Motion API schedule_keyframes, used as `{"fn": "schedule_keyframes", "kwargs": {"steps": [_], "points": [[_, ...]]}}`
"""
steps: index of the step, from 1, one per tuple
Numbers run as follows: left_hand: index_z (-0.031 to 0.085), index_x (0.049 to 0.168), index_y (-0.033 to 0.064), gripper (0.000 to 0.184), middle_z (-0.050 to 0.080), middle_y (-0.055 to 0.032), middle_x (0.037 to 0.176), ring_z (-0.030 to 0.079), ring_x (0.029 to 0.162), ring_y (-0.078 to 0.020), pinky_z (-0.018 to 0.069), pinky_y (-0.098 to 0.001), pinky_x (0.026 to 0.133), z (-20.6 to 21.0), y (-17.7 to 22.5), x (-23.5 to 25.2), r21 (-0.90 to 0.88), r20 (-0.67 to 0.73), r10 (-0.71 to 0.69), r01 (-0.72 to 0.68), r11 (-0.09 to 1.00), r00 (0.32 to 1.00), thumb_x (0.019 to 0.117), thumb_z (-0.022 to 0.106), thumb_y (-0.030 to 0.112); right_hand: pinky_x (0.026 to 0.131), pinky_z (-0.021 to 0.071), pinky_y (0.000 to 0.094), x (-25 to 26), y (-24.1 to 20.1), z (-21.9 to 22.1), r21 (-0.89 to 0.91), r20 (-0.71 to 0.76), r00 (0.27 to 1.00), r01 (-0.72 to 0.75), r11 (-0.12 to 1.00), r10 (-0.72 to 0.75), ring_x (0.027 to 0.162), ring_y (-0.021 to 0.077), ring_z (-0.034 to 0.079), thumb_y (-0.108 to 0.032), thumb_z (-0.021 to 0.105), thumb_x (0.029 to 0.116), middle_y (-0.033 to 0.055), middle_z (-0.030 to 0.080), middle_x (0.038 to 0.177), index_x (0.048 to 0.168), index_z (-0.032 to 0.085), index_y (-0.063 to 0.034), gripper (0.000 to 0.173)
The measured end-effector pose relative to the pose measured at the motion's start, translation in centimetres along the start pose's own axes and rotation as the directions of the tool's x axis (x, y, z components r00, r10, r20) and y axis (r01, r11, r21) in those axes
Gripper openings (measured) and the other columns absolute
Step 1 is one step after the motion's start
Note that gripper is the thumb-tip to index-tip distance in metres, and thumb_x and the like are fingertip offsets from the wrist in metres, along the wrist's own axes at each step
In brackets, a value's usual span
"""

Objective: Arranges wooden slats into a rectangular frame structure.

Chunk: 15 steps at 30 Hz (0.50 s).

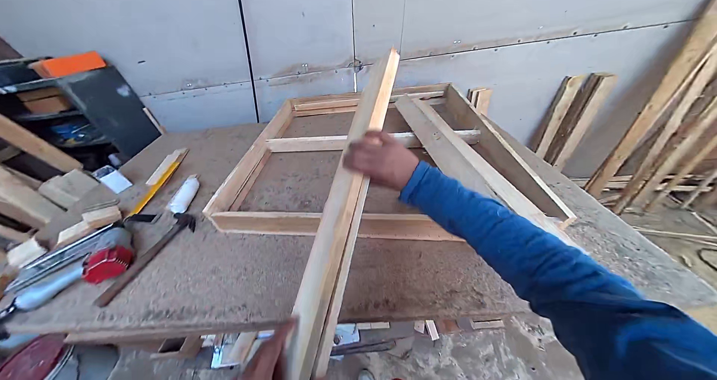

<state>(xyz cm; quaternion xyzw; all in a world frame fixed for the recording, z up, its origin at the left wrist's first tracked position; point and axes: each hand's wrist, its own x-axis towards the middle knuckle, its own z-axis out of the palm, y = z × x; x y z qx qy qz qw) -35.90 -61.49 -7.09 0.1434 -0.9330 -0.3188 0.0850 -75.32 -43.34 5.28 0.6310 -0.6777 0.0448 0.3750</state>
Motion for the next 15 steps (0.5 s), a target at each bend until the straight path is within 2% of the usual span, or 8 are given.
{"fn": "schedule_keyframes", "kwargs": {"steps": [2, 3, 5, 6, 7, 10, 13, 15], "points": [[0.044, 0.154, 0.016, 0.088, 0.074, -0.006, 0.118, 0.076, 0.094, -0.0201, 0.0666, -0.042, 0.078, -1.4, 2.2, 9.4, -0.302, 0.036, 0.029, -0.017, 0.953, 0.999, 0.08, 0.087, 0.035, 0.118, 0.0282, 0.0659, 1.3, 4.7, 0.8, -0.071, 0.113, 0.88, -0.457, 0.887, 0.462, 0.146, 0.0359, 0.042, -0.009, 0.084, 0.0808, 0.012, 0.049, 0.156, 0.152, 0.048, -0.0142, 0.08], [0.042, 0.154, 0.0115, 0.078, 0.074, -0.0084, 0.118, 0.075, 0.096, -0.0233, 0.0664, -0.0437, 0.078, -1.7, 2.3, 14.4, -0.519, 0.107, 0.078, -0.011, 0.855, 0.991, 0.0868, 0.08, 0.026, 0.116, 0.0273, 0.0714, 1.5, 6.2, 0.6, -0.039, 0.102, 0.759, -0.643, 0.765, 0.643, 0.148, 0.0427, 0.037, -0.012, 0.085, 0.0808, 0.0167, 0.044, 0.159, 0.155, 0.043, -0.0131, 0.086], [0.035, 0.152, -0.0007, 0.068, 0.069, -0.0248, 0.119, 0.072, 0.099, -0.0416, 0.0641, -0.0582, 0.078, -1.8, 0.7, 22.2, -0.86, 0.241, 0.213, 0.106, 0.498, 0.947, 0.093, 0.064, 0.018, 0.107, 0.0364, 0.0733, 0.6, 6.7, 0.4, 0.123, 0.011, 0.541, -0.836, 0.535, 0.841, 0.139, 0.0482, 0.043, -0.028, 0.08, 0.0865, 0.0225, 0.052, 0.147, 0.147, 0.051, -0.008, 0.07], [0.036, 0.148, -0.0029, 0.065, 0.066, -0.0301, 0.121, 0.07, 0.103, -0.0473, 0.0617, -0.0629, 0.081, -1.8, -0.8, 24.8, -0.922, 0.274, 0.277, 0.17, 0.349, 0.921, 0.0936, 0.062, 0.02, 0.103, 0.0411, 0.0719, -0.2, 6.0, 0.8, 0.197, -0.005, 0.486, -0.856, 0.478, 0.874, 0.133, 0.0477, 0.049, -0.036, 0.078, 0.0883, 0.0234, 0.057, 0.139, 0.141, 0.056, -0.0064, 0.065], [0.044, 0.143, -0.0053, 0.059, 0.068, -0.0285, 0.119, 0.07, 0.103, -0.0435, 0.0614, -0.0596, 0.085, -1.9, -2.4, 26.8, -0.936, 0.264, 0.294, 0.17, 0.307, 0.919, 0.0935, 0.061, 0.022, 0.103, 0.0438, 0.0696, -1.0, 4.7, 1.5, 0.254, 0.017, 0.475, -0.853, 0.456, 0.88, 0.129, 0.0455, 0.053, -0.041, 0.076, 0.0893, 0.0224, 0.06, 0.135, 0.136, 0.06, -0.0059, 0.061], [0.065, 0.122, -0.0018, 0.038, 0.076, -0.0089, 0.103, 0.073, 0.094, -0.0159, 0.062, -0.0366, 0.086, -2.2, -7.5, 30.5, -0.893, 0.195, 0.201, 0.089, 0.442, 0.96, 0.0942, 0.057, 0.023, 0.101, 0.0533, 0.0565, -2.8, -1.1, 4.1, 0.398, 0.182, 0.519, -0.816, 0.42, 0.835, 0.118, 0.0286, 0.064, -0.04, 0.077, 0.0901, 0.0104, 0.069, 0.124, 0.127, 0.068, -0.0098, 0.048], [0.064, 0.117, -0.0032, 0.031, 0.076, -0.0095, 0.1, 0.073, 0.092, -0.0152, 0.0624, -0.036, 0.085, -1.8, -10.8, 32.9, -0.901, 0.226, 0.155, 0.146, 0.409, 0.962, 0.0954, 0.054, 0.017, 0.088, 0.0623, 0.0408, -1.7, -6.4, 7.1, 0.552, 0.361, 0.489, -0.798, 0.24, 0.794, 0.096, 0.0136, 0.073, -0.032, 0.074, 0.0938, 0.0008, 0.075, 0.103, 0.125, 0.066, -0.0091, 0.039], [0.066, 0.113, -0.0047, 0.027, 0.076, -0.0115, 0.098, 0.075, 0.09, -0.0171, 0.0632, -0.0373, 0.084, -1.8, -11.5, 34.2, -0.93, 0.211, 0.192, 0.136, 0.34, 0.958, 0.0957, 0.054, 0.012, 0.089, 0.0627, 0.0361, 0.3, -8.5, 10.3, 0.582, 0.463, 0.434, -0.807, 0.104, 0.773, 0.094, 0.0118, 0.074, -0.037, 0.069, 0.0971, 0.0007, 0.077, 0.101, 0.124, 0.067, -0.0067, 0.041]]}}
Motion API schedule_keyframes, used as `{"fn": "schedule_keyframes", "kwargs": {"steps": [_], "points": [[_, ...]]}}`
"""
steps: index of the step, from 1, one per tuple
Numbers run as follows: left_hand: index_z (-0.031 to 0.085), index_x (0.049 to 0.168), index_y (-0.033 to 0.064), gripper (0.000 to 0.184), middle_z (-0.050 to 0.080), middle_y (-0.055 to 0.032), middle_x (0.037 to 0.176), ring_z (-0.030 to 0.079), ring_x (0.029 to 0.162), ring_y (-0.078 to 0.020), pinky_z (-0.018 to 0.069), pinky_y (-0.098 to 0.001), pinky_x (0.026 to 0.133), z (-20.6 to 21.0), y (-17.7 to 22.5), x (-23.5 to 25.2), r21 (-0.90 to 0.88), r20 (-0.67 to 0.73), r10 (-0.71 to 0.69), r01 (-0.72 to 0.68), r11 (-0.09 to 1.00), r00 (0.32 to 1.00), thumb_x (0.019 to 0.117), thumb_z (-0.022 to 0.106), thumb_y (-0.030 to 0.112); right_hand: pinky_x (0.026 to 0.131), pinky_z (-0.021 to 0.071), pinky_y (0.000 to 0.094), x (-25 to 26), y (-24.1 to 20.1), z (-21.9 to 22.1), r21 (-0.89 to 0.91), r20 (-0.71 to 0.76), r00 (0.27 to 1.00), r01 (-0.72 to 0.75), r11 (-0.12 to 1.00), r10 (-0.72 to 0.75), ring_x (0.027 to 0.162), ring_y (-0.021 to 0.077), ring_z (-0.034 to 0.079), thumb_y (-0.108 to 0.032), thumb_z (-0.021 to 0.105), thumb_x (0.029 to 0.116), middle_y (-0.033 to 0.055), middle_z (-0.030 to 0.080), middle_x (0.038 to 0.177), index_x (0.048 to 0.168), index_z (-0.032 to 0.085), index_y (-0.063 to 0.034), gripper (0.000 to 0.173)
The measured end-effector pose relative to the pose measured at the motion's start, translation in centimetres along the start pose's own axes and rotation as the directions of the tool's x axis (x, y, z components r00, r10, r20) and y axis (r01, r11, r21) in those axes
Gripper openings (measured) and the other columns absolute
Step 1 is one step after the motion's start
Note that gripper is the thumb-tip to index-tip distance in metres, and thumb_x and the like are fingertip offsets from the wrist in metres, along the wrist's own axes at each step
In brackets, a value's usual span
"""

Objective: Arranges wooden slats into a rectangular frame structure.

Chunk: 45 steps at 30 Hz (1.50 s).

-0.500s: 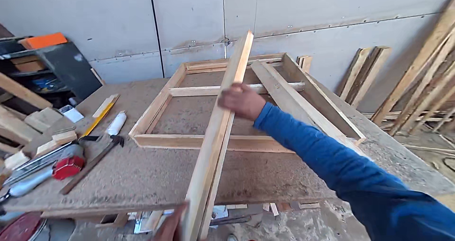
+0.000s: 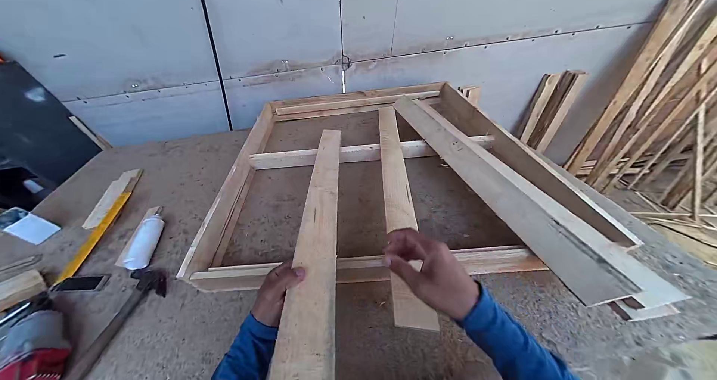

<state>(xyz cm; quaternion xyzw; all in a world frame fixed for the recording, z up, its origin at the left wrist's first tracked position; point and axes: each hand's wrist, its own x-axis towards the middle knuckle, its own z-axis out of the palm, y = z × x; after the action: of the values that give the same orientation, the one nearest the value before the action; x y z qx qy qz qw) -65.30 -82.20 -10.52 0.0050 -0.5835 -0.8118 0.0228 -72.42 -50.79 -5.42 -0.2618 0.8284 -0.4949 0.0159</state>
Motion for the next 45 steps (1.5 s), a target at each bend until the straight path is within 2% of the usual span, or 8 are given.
{"fn": "schedule_keyframes", "kwargs": {"steps": [6, 11, 14, 17, 22, 26, 37, 45], "points": [[0.058, 0.123, -0.0124, 0.035, 0.075, -0.017, 0.103, 0.074, 0.094, -0.0232, 0.0622, -0.0433, 0.089, -2.6, 1.1, 2.4, -0.043, 0.107, 0.039, -0.034, 0.998, 0.993, 0.0983, 0.052, 0.012, 0.088, 0.0634, 0.0425, 2.1, -5.6, 12.4, 0.491, 0.086, 0.93, -0.352, 0.797, 0.358, 0.111, 0.0232, 0.07, -0.039, 0.062, 0.1003, 0.0149, 0.062, 0.137, 0.157, 0.023, 0.0016, 0.08], [0.059, 0.126, -0.0113, 0.041, 0.075, -0.0146, 0.102, 0.074, 0.091, -0.0216, 0.0627, -0.0407, 0.086, -6.9, 3.8, 4.0, 0.21, 0.113, 0.099, -0.121, 0.97, 0.989, 0.098, 0.062, 0.018, 0.088, 0.0629, 0.0357, 6.3, -9.7, 20.8, 0.618, -0.091, 0.88, -0.318, 0.719, 0.467, 0.102, 0.0179, 0.071, -0.024, 0.06, 0.1017, 0.0148, 0.067, 0.122, 0.151, 0.033, 0.0042, 0.063], [0.072, 0.116, 0.0053, 0.04, 0.075, -0.002, 0.099, 0.071, 0.081, -0.0122, 0.0621, -0.0348, 0.076, -12.2, 8.8, 3.0, 0.763, 0.027, 0.357, -0.25, 0.597, 0.934, 0.0942, 0.072, 0.039, 0.08, 0.0655, 0.0343, 9.3, -10.4, 23.8, 0.515, -0.188, 0.875, -0.298, 0.804, 0.445, 0.091, 0.017, 0.074, -0.021, 0.073, 0.0933, 0.0133, 0.071, 0.11, 0.147, 0.033, 0.0068, 0.072], [0.069, 0.125, 0.009, 0.054, 0.065, -0.0149, 0.129, 0.066, 0.112, -0.0329, 0.0554, -0.056, 0.095, -20.2, 13.8, 2.3, 0.948, -0.017, 0.528, -0.153, 0.278, 0.849, 0.0985, 0.059, 0.054, 0.08, 0.0649, 0.0344, 12.7, -10.2, 25.4, 0.397, -0.18, 0.855, -0.388, 0.831, 0.486, 0.089, 0.0163, 0.075, -0.023, 0.08, 0.0878, 0.0126, 0.073, 0.106, 0.149, 0.03, 0.0054, 0.084], [0.039, 0.155, 0.0009, 0.067, 0.041, -0.0219, 0.159, 0.04, 0.148, -0.0318, 0.0334, -0.0494, 0.122, -29.6, 9.2, 6.9, 0.702, -0.226, 0.059, 0.121, 0.702, 0.972, 0.1076, 0.037, 0.048, 0.09, 0.0611, 0.0431, 18.6, -10.3, 27.6, 0.335, -0.157, 0.842, -0.446, 0.83, 0.516, 0.102, 0.0253, 0.072, -0.029, 0.082, 0.0879, 0.0195, 0.068, 0.121, 0.158, 0.023, -0.0053, 0.095], [0.031, 0.158, -0.0026, 0.069, 0.037, -0.0206, 0.162, 0.038, 0.15, -0.0225, 0.0296, -0.0381, 0.125, -29.0, 4.2, 9.0, 0.463, -0.24, 0.029, 0.088, 0.882, 0.97, 0.1076, 0.032, 0.044, 0.095, 0.058, 0.0504, 23.9, -10.7, 30.4, 0.265, -0.137, 0.852, -0.46, 0.848, 0.505, 0.108, 0.0312, 0.07, -0.037, 0.08, 0.0899, 0.0221, 0.066, 0.127, 0.16, 0.019, -0.0108, 0.096], [0.041, 0.153, -0.0031, 0.063, 0.049, -0.0185, 0.154, 0.05, 0.141, -0.0195, 0.0386, -0.0355, 0.12, -29.3, 3.2, 8.5, 0.41, -0.281, 0.089, 0.036, 0.911, 0.956, 0.1097, 0.027, 0.04, 0.103, 0.0509, 0.058, 31.5, -6.1, 39.3, 0.129, -0.099, 0.848, -0.508, 0.851, 0.521, 0.123, 0.0382, 0.063, -0.044, 0.078, 0.0896, 0.0246, 0.061, 0.137, 0.163, 0.017, -0.0147, 0.1], [0.028, 0.159, -0.0031, 0.067, 0.037, -0.021, 0.161, 0.038, 0.149, -0.0199, 0.0311, -0.0347, 0.124, -28.4, 3.6, 7.1, 0.477, -0.219, 0.012, 0.097, 0.874, 0.976, 0.1086, 0.028, 0.041, 0.105, 0.0488, 0.0605, 30.3, -6.6, 39.2, 0.047, -0.054, 0.85, -0.523, 0.851, 0.525, 0.126, 0.0404, 0.061, -0.05, 0.075, 0.0901, 0.0244, 0.057, 0.143, 0.164, 0.008, -0.0142, 0.106]]}}
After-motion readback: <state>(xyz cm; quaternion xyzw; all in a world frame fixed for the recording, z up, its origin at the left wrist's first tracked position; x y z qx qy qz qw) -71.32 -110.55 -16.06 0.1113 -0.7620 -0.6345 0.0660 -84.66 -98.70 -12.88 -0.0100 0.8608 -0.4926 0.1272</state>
